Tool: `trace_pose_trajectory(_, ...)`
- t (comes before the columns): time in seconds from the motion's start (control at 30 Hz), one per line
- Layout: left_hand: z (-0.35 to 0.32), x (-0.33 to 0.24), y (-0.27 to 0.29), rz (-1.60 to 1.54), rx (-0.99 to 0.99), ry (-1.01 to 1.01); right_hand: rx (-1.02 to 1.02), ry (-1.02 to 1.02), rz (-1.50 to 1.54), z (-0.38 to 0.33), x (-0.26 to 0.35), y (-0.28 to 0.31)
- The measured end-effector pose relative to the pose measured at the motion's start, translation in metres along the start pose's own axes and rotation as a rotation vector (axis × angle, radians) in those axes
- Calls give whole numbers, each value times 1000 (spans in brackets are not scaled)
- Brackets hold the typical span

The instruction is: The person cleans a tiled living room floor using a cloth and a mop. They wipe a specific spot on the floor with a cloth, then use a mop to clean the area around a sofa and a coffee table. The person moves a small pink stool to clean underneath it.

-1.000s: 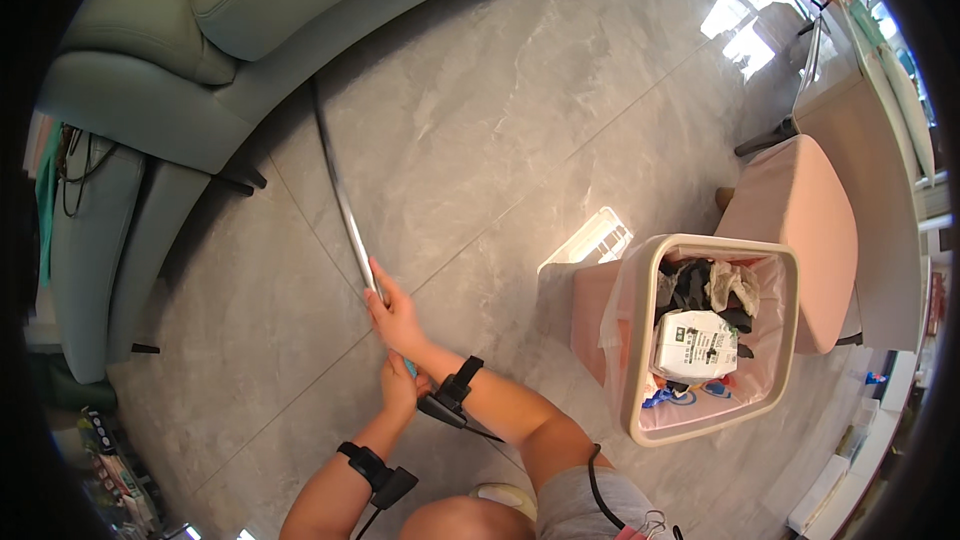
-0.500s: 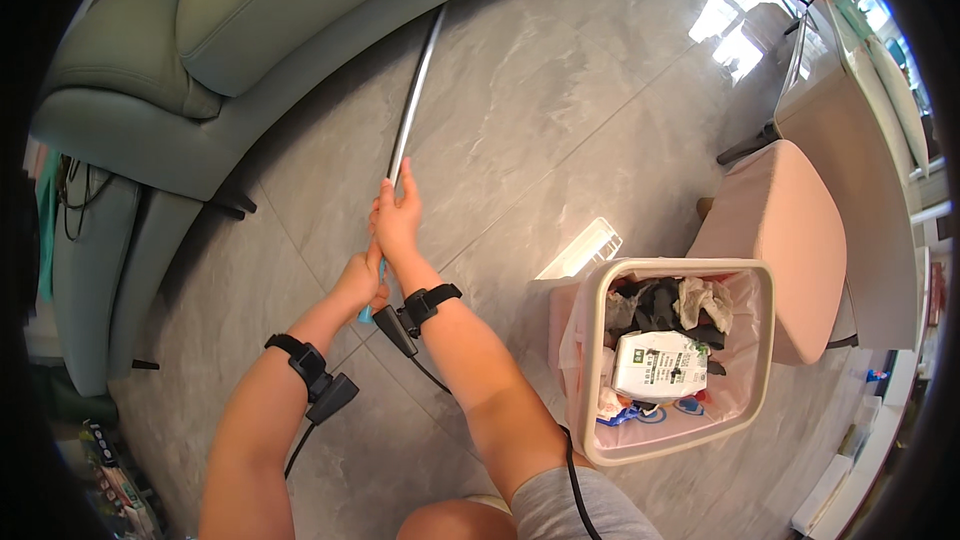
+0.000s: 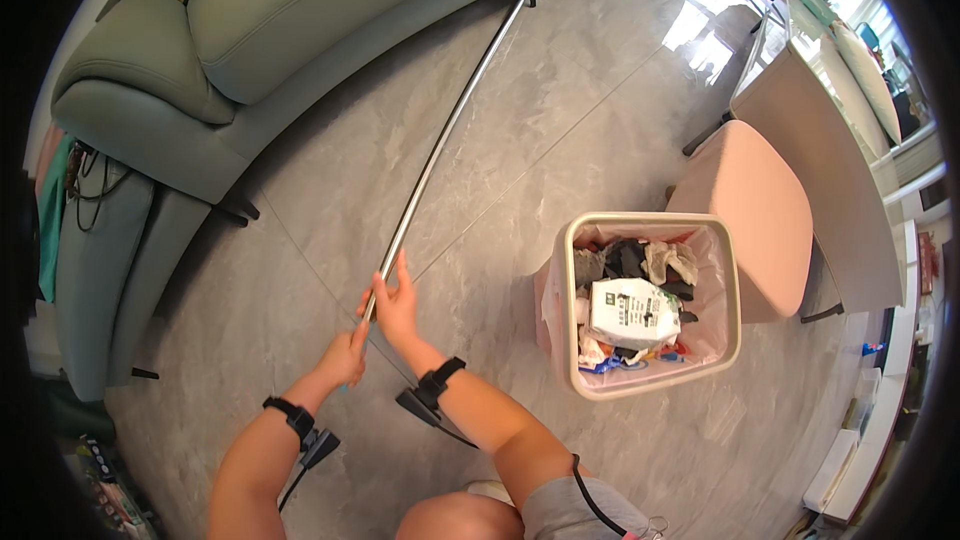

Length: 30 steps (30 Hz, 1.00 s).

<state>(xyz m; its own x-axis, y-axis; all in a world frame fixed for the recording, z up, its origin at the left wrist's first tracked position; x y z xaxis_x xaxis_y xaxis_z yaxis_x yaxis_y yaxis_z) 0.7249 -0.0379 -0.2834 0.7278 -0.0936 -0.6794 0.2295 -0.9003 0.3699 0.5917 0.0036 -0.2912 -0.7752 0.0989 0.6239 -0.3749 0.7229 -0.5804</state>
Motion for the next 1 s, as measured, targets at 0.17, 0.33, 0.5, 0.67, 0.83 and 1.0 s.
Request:
trace_pose_trajectory(0.17, -78, 62, 2, -29, -17, 17, 225, -313, -200, -40, -63, -2)
trace_pose_trajectory(0.33, -168, 158, 6, 125, -54, 21, 179, -363, -221, -63, -70, -17)
trace_pose_trajectory(0.5, -271, 214, 5, 291, -73, -89, 130, -267, 59, -51, -58, -6)
trace_pose_trajectory(0.67, -374, 308, 10, 201, 3, -3, 283, -516, -13, -120, -128, -9)
trace_pose_trajectory(0.83, -423, 314, 3, 373, -109, 182, 300, -507, -166, -156, -136, -34)
trace_pose_trajectory(1.0, -328, 216, -33, 197, -379, -170, 170, -267, -274, -49, -52, -24)
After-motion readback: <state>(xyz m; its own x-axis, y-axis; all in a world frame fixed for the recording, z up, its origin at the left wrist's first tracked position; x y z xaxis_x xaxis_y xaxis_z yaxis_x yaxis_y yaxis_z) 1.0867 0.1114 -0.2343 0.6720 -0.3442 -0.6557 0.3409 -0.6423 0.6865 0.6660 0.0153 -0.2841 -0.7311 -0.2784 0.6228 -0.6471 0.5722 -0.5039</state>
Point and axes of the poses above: each hand's wrist, its own z-axis towards the middle knuckle, its own y-axis out of the back of the hand, x = y × z, the point moved 6 cm from there along z, towards the middle knuckle, and after that the axes turned 12 degrees about -y, right-handed, at the moved point
